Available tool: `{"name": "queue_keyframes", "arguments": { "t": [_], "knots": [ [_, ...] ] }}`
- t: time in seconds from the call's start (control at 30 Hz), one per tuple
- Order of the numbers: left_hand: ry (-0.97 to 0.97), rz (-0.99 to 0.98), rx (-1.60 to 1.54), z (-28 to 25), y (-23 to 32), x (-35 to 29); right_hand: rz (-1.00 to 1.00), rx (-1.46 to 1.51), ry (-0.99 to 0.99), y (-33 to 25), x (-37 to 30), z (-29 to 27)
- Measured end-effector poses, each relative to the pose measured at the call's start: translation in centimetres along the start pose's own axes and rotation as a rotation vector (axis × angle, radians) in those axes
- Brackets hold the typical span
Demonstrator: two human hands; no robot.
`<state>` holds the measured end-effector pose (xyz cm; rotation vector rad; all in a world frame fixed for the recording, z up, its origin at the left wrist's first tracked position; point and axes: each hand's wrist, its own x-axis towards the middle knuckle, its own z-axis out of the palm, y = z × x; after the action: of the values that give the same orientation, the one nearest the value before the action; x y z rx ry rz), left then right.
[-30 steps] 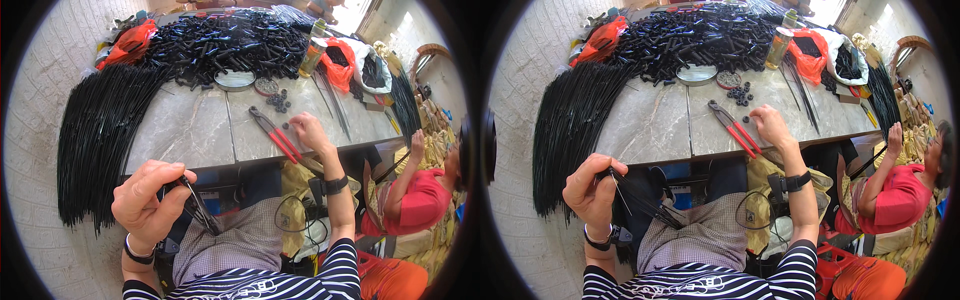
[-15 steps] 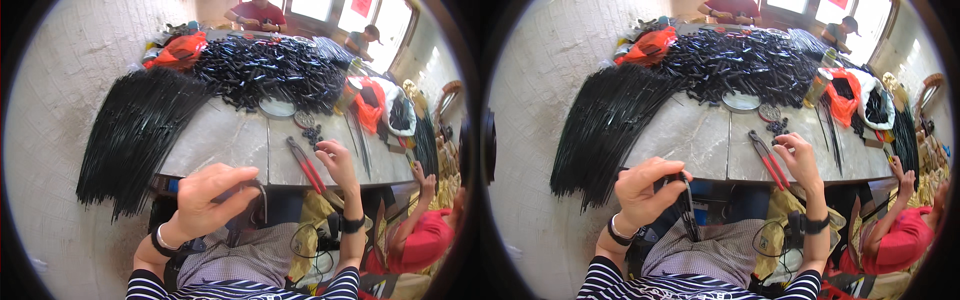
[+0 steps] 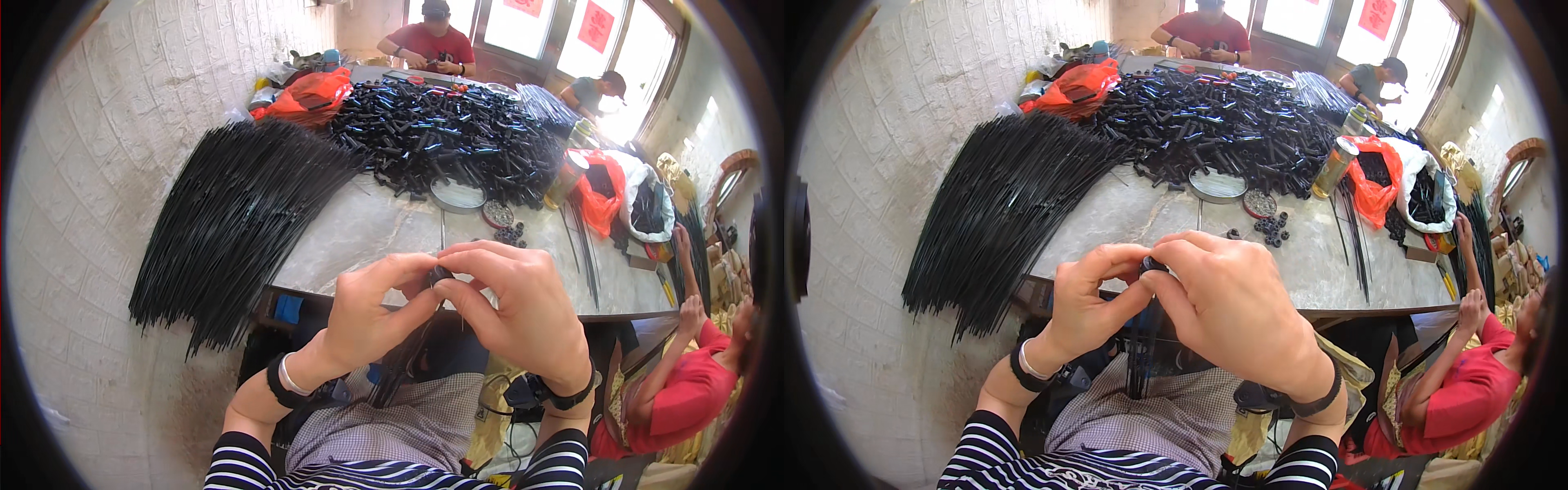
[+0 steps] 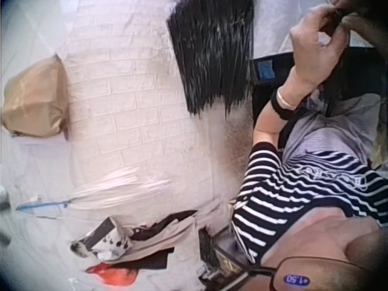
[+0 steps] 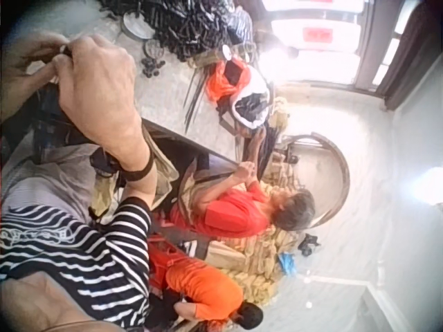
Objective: Assembling black ribs and small circular components onto an umbrella center hub using hands and pliers.
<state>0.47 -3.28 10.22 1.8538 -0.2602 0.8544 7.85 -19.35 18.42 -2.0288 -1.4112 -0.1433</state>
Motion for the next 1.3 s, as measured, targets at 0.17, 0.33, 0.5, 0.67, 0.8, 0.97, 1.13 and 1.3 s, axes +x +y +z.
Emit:
{"name": "queue_keyframes", "arguments": {
  "t": [0.17, 0.33, 0.5, 0.67, 0.8, 0.97, 1.13, 1.3],
  "knots": [
    [-0.022, 0.010, -0.027, -0.5, 0.2, 0.0, -0.057, 0.002, -0.062, -0.3, 0.7, -0.7],
    [-0.092, 0.015, -0.017, -0.9, 0.8, 0.3, -0.122, -0.012, -0.171, 0.3, 1.3, -2.1],
    [-0.138, -0.018, -0.004, -1.3, 0.6, 0.6, -0.143, -0.161, -0.217, -0.6, 1.6, -1.8],
    [-0.210, -0.079, -0.079, -2.0, 0.5, 0.7, -0.119, -0.303, -0.150, -1.3, 1.0, -0.9],
    [-0.213, -0.135, -0.158, -2.6, 0.2, 0.5, -0.137, -0.267, -0.078, -0.9, 0.4, 0.2],
    [-0.174, -0.153, -0.169, -2.7, -0.6, 0.4, -0.045, 0.111, -0.002, -0.1, -0.2, 1.4],
    [-0.165, -0.167, -0.167, -3.1, -1.0, 0.1, 0.014, 0.278, 0.191, 0.0, -0.9, 4.5],
    [-0.162, -0.165, -0.139, -3.0, -0.8, 0.2, -0.065, -0.024, 0.413, 0.1, -1.1, 6.3]
  ]
}}
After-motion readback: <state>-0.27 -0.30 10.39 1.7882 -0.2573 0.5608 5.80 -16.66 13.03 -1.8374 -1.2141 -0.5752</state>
